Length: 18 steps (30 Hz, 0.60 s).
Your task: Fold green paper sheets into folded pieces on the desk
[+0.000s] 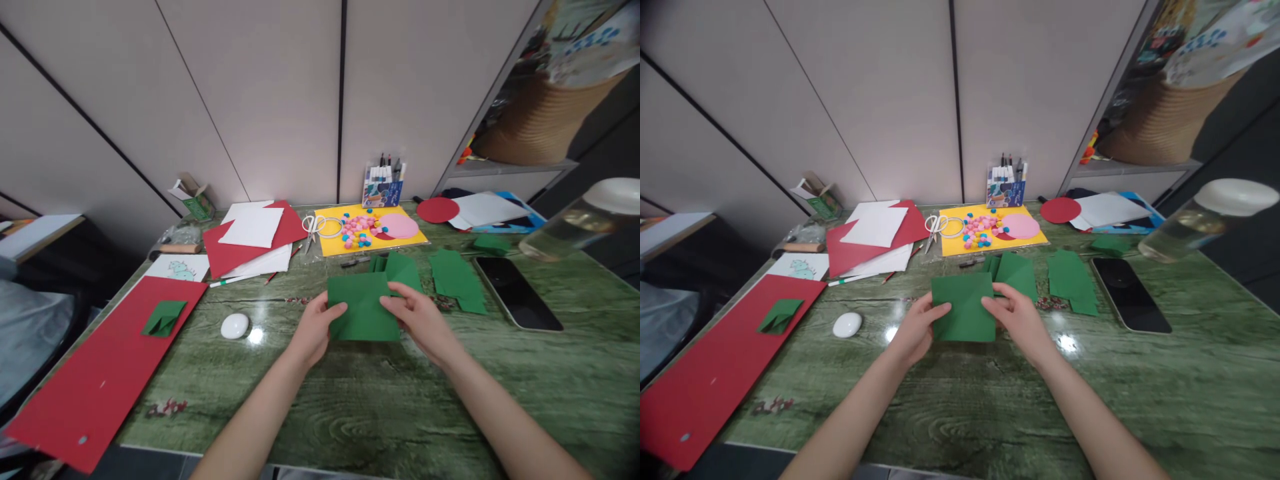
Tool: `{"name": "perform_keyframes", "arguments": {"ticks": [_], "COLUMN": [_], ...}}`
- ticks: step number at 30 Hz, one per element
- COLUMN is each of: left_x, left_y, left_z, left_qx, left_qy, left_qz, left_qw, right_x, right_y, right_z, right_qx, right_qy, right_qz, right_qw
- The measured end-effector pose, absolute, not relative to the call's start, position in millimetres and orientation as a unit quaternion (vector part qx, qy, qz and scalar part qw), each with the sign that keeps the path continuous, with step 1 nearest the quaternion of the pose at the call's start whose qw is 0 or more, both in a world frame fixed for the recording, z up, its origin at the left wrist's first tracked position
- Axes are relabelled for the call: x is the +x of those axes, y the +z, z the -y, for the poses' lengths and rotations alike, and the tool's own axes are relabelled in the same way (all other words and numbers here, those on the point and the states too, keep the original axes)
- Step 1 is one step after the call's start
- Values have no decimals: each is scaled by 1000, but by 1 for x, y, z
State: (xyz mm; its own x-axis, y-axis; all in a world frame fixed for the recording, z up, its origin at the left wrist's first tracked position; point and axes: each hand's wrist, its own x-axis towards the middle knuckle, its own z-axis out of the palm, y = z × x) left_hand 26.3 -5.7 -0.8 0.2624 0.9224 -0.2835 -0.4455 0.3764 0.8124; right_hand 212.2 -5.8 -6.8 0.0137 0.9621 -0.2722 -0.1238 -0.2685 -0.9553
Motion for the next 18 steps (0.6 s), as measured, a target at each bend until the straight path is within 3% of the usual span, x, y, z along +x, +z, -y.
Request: {"name": "perform_keyframes", "arguments": {"ticks": [5,10,18], "left_x": [23,31,37], "left_y": [0,-2,2], "left_z": [6,11,17], "left_qx": [231,253,342], "left_qy": [403,374,412], "left_qz": [-420,-402,-371], "left_qw": [779,797,759], "right_x": [213,202,200], "right_y": [1,-7,-16], "right_z": [6,11,10], "right_qx": [-412,-459,-545], "right_qy": [695,629,537], "right_qz": [366,467,484], "right_qw": [462,419,424]}}
